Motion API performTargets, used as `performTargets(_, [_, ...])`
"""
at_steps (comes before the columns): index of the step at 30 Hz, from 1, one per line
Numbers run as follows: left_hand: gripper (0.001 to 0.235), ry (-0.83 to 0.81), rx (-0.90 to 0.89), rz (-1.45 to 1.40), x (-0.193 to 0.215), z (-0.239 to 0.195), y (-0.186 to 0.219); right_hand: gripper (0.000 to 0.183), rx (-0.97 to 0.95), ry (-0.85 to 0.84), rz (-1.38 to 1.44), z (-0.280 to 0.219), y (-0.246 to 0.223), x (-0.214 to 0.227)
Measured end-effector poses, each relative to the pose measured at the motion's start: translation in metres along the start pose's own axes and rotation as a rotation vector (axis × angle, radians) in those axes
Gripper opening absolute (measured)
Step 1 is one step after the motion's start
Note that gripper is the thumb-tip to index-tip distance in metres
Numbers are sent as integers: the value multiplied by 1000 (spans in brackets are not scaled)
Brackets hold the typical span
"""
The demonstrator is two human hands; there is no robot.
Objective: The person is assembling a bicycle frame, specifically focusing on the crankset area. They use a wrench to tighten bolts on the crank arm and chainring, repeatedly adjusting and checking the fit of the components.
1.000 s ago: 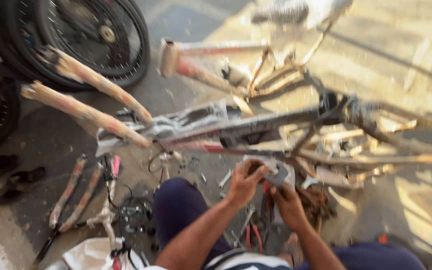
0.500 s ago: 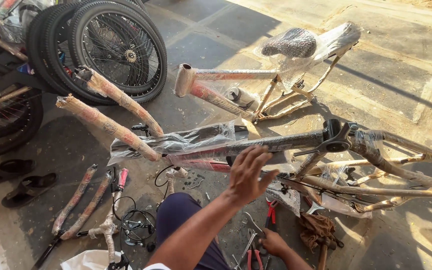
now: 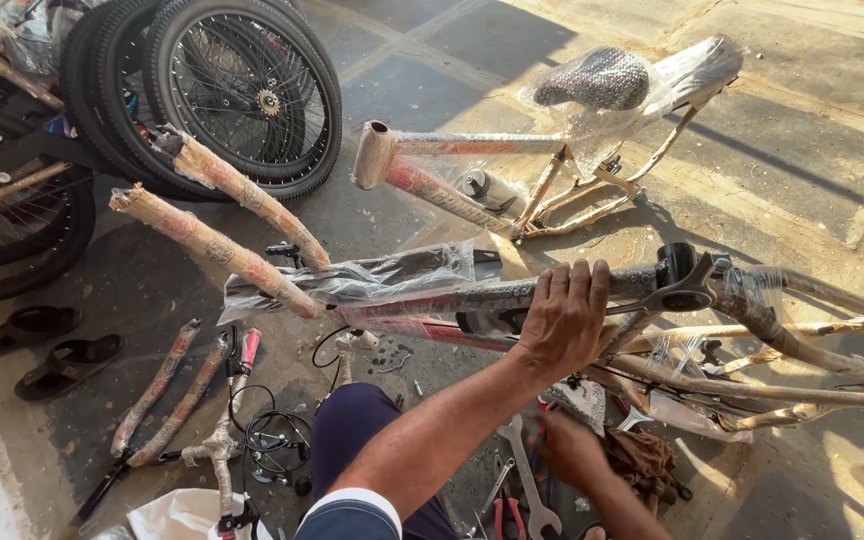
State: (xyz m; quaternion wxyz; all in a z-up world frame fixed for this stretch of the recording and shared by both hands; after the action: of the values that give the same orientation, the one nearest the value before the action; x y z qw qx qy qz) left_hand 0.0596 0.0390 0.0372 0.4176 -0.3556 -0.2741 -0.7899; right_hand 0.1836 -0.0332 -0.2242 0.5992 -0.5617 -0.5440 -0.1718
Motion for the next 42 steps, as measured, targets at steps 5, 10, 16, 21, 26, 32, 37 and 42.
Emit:
performTargets(5, [49,-119,33,174,-8,8,3,31,257,444,-514,-39,-4,204])
performTargets(10, [47,78,-32,267,-21,11,-1,64,720,846,-1321,-81,-36,356])
performTargets(16, [43,58,-32,298,-27,12,-1,54,819,1093,-1712,-54,-72,389])
performTargets(21, [47,87,-85,303,-28,14,0,59,822,1132,-1789,-49,-77,391])
performTargets(26, [59,80,-125,325,-18,12,4,46,790,968,-1812,-46,-82,393])
performTargets(32, [58,0,-160,308,-21,16,5,29,896,1162,-1845,-38,-88,400])
performTargets(37, [57,-68,-169,347,-24,18,4,29,955,1204,-1773,-34,-87,400])
performTargets(42, [53,-163,-201,305,-14,26,0,16,929,1191,-1727,-37,-84,397])
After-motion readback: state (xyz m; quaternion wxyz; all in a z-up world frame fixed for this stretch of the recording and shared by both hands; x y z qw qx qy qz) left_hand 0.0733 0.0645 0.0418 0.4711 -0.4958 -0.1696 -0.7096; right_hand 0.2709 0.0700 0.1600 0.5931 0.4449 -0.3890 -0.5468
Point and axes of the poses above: each hand's wrist, its own z-axis towards the middle knuckle, its own x-axis out of the back of the hand, y = z × x, the point moved 2 cm from there along z, towards the middle knuckle, and after that the axes turned 1 degree about -y, right-handed, at the moved point
